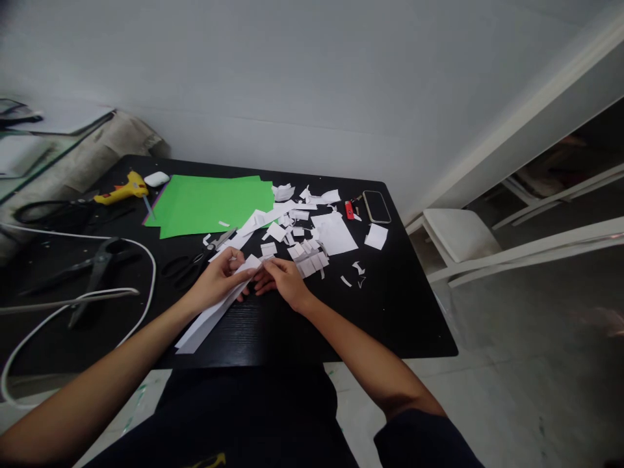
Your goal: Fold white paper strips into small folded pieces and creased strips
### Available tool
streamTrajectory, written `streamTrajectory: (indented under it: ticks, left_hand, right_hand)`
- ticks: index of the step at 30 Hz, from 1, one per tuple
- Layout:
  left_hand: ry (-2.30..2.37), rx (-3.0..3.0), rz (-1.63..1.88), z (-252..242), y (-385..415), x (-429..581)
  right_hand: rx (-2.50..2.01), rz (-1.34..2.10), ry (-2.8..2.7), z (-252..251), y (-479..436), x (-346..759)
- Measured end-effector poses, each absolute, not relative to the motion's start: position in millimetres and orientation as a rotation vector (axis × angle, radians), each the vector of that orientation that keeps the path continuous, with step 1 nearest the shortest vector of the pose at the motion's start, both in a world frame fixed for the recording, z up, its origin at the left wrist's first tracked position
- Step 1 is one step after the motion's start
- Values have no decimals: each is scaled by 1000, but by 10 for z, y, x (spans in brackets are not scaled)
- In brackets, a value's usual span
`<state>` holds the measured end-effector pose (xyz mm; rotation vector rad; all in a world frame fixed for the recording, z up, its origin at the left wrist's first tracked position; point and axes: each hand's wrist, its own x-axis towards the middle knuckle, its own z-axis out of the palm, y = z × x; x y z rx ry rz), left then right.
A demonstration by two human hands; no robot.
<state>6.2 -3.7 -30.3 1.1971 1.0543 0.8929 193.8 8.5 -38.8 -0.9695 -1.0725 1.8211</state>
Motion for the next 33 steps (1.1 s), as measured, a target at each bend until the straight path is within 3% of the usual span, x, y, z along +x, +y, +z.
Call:
streamTrajectory:
  ticks: [33]
  left_hand:
    - [976,1194,548,-143,-35,-36]
  right_hand:
    - [-1073,1472,-1087,-231,160,2095]
